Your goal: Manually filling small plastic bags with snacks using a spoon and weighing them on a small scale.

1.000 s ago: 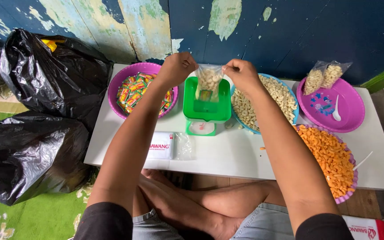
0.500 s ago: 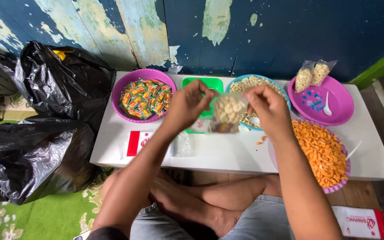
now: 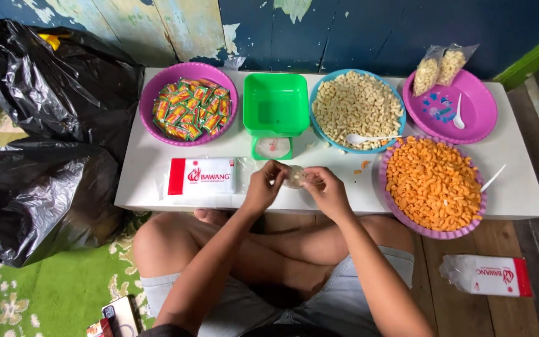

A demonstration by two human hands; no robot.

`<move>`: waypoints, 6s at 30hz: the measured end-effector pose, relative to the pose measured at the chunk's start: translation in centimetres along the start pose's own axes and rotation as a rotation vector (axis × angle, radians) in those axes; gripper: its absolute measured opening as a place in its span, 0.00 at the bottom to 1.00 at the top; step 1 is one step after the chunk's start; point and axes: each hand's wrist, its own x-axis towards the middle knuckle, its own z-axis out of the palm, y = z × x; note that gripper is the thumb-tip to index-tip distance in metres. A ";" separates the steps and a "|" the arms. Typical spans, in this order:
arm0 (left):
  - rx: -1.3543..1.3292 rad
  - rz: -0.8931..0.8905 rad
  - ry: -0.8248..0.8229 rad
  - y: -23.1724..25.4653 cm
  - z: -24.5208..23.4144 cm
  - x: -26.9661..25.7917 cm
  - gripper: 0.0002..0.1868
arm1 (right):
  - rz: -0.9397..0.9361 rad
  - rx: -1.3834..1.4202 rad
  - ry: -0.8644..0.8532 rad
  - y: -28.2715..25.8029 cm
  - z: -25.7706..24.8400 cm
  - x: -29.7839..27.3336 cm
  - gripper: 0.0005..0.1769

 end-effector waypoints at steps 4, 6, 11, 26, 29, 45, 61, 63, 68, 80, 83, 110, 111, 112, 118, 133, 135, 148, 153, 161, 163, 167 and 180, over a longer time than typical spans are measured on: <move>-0.034 -0.010 0.026 0.1 -1.4 0.5 0.03 | 0.008 -0.081 0.058 -0.4 1.0 1.0 0.06; -0.055 0.032 -0.009 1.2 -1.6 0.0 0.16 | 0.034 -0.090 0.117 -0.6 1.2 0.9 0.05; 0.238 0.160 -0.024 0.5 -0.5 0.4 0.13 | 0.011 -0.032 0.093 -0.9 1.2 1.1 0.07; 0.238 0.130 -0.055 0.8 -0.3 0.8 0.15 | 0.038 -0.046 0.052 0.6 1.8 2.5 0.03; 0.267 0.133 -0.022 -0.8 0.1 0.9 0.07 | 0.062 -0.039 0.064 0.3 1.5 2.2 0.04; 0.272 0.130 -0.093 2.7 -0.8 0.9 0.29 | 0.133 -0.021 0.076 1.8 1.3 2.3 0.05; 0.299 0.183 0.006 0.4 0.5 0.9 0.06 | -0.040 -0.131 0.110 -0.3 0.5 2.5 0.04; 0.278 0.173 0.024 1.1 0.8 0.8 0.01 | -0.041 -0.095 0.107 -0.3 0.5 2.5 0.06; 0.299 0.146 0.042 1.2 0.3 0.7 0.07 | -0.018 -0.088 0.081 -0.1 0.5 2.2 0.05; 0.412 0.173 0.029 -0.6 0.9 1.1 0.04 | 0.071 0.028 0.051 1.6 1.5 2.1 0.13; 0.411 0.164 0.062 -0.2 1.0 1.4 0.02 | 0.129 0.107 0.110 2.1 2.2 2.3 0.07; 0.204 0.101 0.073 -0.8 0.6 2.2 0.04 | 0.201 0.258 0.224 0.9 -0.2 1.8 0.04; 0.185 0.081 0.059 -0.8 0.5 2.3 0.03 | 0.192 0.249 0.229 1.4 -0.2 1.9 0.04; 0.184 0.081 0.057 -0.5 0.4 2.4 0.03 | 0.193 0.249 0.231 1.4 -0.4 1.8 0.04; 0.221 0.133 0.043 1.2 0.1 2.4 0.02 | 0.018 0.115 0.196 0.0 -1.4 1.6 0.02; 0.075 -0.141 0.053 0.8 0.5 1.7 0.06 | 0.190 0.283 0.246 2.2 -0.2 1.5 0.02; 0.000 -0.333 0.060 -0.2 0.7 1.9 0.06 | 0.203 0.353 0.268 3.7 0.6 1.9 0.01; 0.109 -0.041 -0.082 2.5 0.9 2.0 0.31 | 0.165 0.404 0.195 2.4 -1.2 1.6 0.01; 0.140 -0.029 -0.062 0.8 2.0 2.9 0.05 | -0.049 0.025 0.104 0.3 -2.2 1.1 0.34; 0.158 -0.039 -0.024 2.4 1.4 2.6 0.10 | 0.061 -0.109 0.135 2.6 -1.9 2.9 0.04; 0.195 -0.016 -0.043 2.8 1.3 2.1 0.13 | 0.049 -0.127 0.122 2.9 -1.6 2.5 0.04; 0.428 0.104 -0.124 3.0 1.4 2.6 0.08 | -0.073 -0.199 0.092 1.6 -1.4 2.9 0.08; 0.459 0.149 -0.076 1.8 1.3 3.0 0.02 | -0.197 -0.387 0.094 2.5 -1.6 3.3 0.05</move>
